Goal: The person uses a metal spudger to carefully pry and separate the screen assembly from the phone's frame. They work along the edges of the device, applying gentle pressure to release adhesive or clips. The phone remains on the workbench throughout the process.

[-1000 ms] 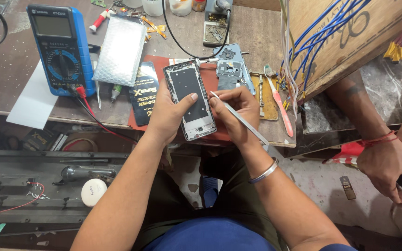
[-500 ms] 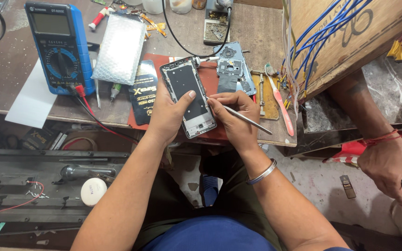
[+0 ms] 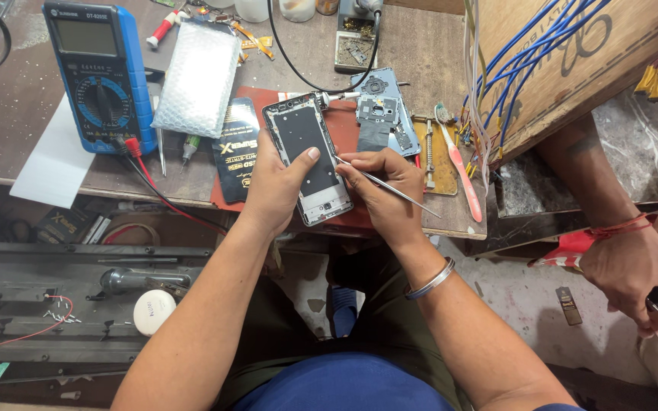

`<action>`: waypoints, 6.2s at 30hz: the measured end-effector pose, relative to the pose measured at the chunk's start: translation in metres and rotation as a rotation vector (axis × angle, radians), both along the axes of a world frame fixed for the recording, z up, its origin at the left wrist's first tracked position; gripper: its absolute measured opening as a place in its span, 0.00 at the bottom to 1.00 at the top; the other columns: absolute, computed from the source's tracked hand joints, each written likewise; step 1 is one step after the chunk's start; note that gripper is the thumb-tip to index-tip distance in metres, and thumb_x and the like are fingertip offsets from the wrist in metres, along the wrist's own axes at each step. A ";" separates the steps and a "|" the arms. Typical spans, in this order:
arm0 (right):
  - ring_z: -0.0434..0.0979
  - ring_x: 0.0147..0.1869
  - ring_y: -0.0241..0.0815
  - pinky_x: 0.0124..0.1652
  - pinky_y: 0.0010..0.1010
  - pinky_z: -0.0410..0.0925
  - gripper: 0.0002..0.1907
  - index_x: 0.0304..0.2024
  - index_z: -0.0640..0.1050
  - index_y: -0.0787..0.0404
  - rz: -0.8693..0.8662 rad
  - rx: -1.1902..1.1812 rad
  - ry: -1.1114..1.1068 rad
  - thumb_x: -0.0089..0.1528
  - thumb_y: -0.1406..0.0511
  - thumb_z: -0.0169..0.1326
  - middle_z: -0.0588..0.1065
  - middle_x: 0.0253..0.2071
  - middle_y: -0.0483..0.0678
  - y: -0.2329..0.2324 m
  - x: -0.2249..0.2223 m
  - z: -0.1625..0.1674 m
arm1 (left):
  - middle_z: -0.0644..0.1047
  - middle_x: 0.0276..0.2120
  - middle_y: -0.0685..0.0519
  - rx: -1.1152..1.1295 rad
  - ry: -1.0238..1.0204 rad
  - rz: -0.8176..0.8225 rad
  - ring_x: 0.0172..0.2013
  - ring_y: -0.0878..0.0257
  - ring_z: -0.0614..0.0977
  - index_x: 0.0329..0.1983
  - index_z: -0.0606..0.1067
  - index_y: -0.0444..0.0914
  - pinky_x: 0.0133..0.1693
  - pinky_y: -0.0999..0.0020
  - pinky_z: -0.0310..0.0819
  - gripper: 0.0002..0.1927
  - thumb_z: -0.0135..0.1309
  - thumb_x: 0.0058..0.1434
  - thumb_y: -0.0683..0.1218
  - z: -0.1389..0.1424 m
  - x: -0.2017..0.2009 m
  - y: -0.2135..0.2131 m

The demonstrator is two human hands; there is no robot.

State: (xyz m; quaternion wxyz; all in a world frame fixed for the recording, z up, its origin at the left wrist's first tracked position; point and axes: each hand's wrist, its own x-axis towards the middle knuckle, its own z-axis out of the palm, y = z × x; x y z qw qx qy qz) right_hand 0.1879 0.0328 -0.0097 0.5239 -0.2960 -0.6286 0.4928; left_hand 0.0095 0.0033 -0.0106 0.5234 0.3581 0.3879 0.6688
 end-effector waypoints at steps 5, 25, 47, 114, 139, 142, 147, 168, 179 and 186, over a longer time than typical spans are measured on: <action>0.81 0.45 0.33 0.45 0.22 0.75 0.05 0.37 0.77 0.67 -0.005 0.000 -0.012 0.64 0.74 0.63 0.82 0.47 0.56 0.001 -0.001 -0.001 | 0.75 0.49 0.45 0.003 -0.080 -0.035 0.47 0.60 0.83 0.58 0.58 0.35 0.48 0.64 0.84 0.22 0.51 0.64 0.35 0.001 0.000 -0.001; 0.83 0.48 0.37 0.51 0.27 0.76 0.08 0.35 0.76 0.65 0.106 -0.125 0.127 0.62 0.75 0.64 0.82 0.45 0.57 0.015 0.003 -0.003 | 0.74 0.49 0.46 -0.001 -0.072 -0.075 0.46 0.62 0.82 0.59 0.59 0.34 0.47 0.65 0.84 0.24 0.55 0.64 0.38 0.006 -0.002 -0.004; 0.84 0.37 0.37 0.40 0.25 0.76 0.09 0.47 0.76 0.61 -0.040 -0.134 0.060 0.67 0.65 0.58 0.81 0.35 0.49 0.009 0.011 0.007 | 0.74 0.50 0.46 0.070 0.022 0.020 0.48 0.63 0.81 0.61 0.58 0.35 0.48 0.67 0.83 0.24 0.54 0.66 0.37 0.003 0.004 -0.003; 0.67 0.39 0.31 0.40 0.23 0.67 0.14 0.36 0.62 0.57 0.360 -0.367 -0.195 0.66 0.69 0.56 0.70 0.36 0.43 -0.083 0.078 -0.018 | 0.78 0.46 0.44 0.052 -0.088 -0.023 0.44 0.59 0.84 0.61 0.60 0.35 0.47 0.63 0.84 0.24 0.53 0.64 0.37 0.011 -0.003 -0.003; 0.79 0.33 0.32 0.33 0.23 0.72 0.14 0.28 0.70 0.64 -0.045 0.218 -0.435 0.61 0.71 0.63 0.84 0.37 0.52 -0.012 0.012 0.041 | 0.78 0.44 0.47 0.013 0.008 0.050 0.42 0.61 0.83 0.59 0.63 0.34 0.44 0.66 0.84 0.21 0.52 0.63 0.34 0.012 -0.003 -0.003; 0.81 0.37 0.29 0.35 0.22 0.74 0.14 0.27 0.69 0.63 0.018 0.123 -0.340 0.61 0.72 0.62 0.84 0.37 0.51 -0.010 0.012 0.036 | 0.77 0.44 0.46 -0.004 0.016 0.059 0.42 0.61 0.83 0.58 0.62 0.34 0.42 0.65 0.84 0.20 0.52 0.64 0.34 0.013 0.001 -0.002; 0.79 0.35 0.27 0.34 0.21 0.73 0.14 0.27 0.69 0.64 0.009 0.115 -0.384 0.61 0.71 0.63 0.84 0.35 0.50 -0.004 0.017 0.027 | 0.78 0.45 0.43 -0.041 0.085 0.037 0.42 0.59 0.84 0.53 0.60 0.34 0.41 0.64 0.85 0.16 0.51 0.66 0.34 0.013 0.004 -0.002; 0.78 0.36 0.27 0.34 0.21 0.73 0.16 0.25 0.67 0.63 0.008 0.158 -0.389 0.62 0.72 0.62 0.81 0.31 0.47 0.002 0.014 0.016 | 0.76 0.45 0.41 -0.006 -0.043 -0.030 0.44 0.57 0.85 0.51 0.57 0.36 0.42 0.64 0.87 0.17 0.50 0.65 0.35 0.004 0.004 0.000; 0.83 0.45 0.32 0.44 0.25 0.79 0.13 0.32 0.63 0.59 0.180 -0.169 0.040 0.61 0.72 0.56 0.79 0.45 0.47 0.006 0.012 0.015 | 0.75 0.46 0.45 0.014 0.006 0.002 0.44 0.60 0.83 0.52 0.59 0.35 0.43 0.66 0.85 0.18 0.52 0.65 0.35 0.003 0.002 0.000; 0.78 0.41 0.29 0.40 0.23 0.75 0.18 0.28 0.62 0.60 0.107 -0.048 -0.233 0.62 0.73 0.60 0.82 0.38 0.52 0.010 0.017 0.009 | 0.73 0.46 0.46 0.036 0.024 0.024 0.44 0.64 0.81 0.51 0.58 0.35 0.43 0.68 0.84 0.17 0.53 0.66 0.36 -0.001 0.003 0.004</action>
